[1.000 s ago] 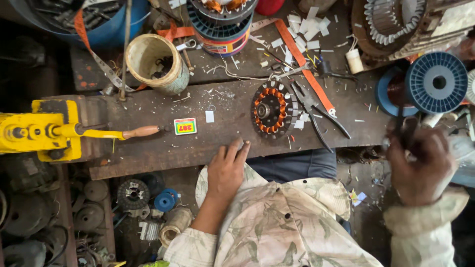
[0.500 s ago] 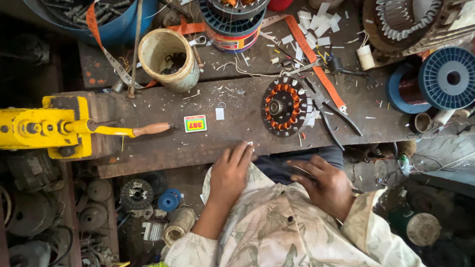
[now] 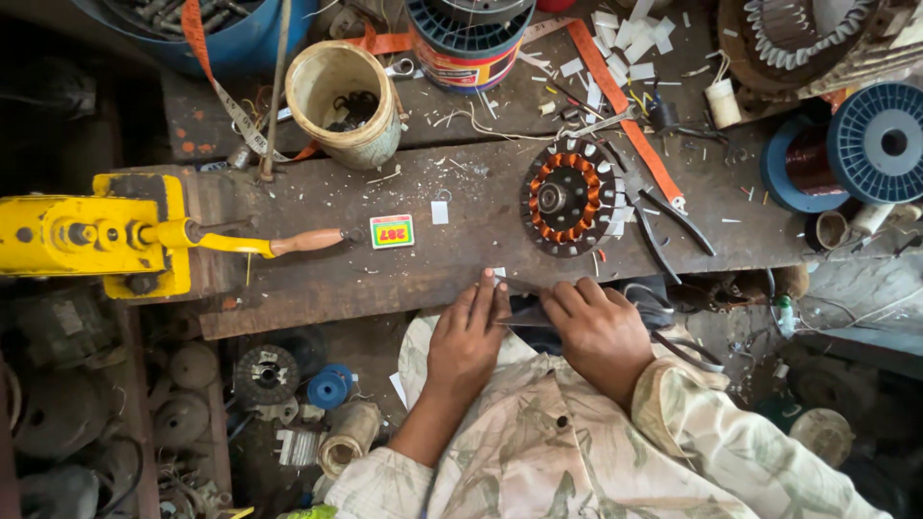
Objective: The person cuts small rectangular pieces of white insulating material using scissors and places them into the slots of a copper-wound motor stator. They repeatedly cut, trim, and insert the material to insulate the windings.
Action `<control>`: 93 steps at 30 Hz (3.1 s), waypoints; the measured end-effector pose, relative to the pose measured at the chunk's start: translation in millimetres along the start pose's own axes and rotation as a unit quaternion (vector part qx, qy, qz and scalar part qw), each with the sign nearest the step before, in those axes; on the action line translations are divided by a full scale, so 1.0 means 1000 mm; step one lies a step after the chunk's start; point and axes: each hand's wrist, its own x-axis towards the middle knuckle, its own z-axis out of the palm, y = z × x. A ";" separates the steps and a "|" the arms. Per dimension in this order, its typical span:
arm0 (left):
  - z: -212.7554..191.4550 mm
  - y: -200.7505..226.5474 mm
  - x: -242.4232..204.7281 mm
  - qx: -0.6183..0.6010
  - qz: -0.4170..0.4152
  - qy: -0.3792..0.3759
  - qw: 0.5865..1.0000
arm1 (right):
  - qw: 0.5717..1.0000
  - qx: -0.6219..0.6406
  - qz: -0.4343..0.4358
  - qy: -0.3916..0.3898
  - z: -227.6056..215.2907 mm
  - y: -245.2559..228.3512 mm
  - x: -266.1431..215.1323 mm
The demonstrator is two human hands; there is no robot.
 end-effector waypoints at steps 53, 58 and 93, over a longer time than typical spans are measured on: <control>0.006 -0.011 -0.006 -0.089 -0.051 0.061 0.993 | 0.992 -0.054 -0.115 0.012 -0.002 0.000 0.014; 0.007 -0.011 -0.007 -0.101 -0.056 0.048 0.992 | 0.993 -0.050 -0.105 0.036 0.002 -0.002 0.010; -0.035 -0.006 0.031 -0.150 -0.134 0.007 0.979 | 0.992 -0.062 -0.112 0.011 0.015 -0.004 -0.007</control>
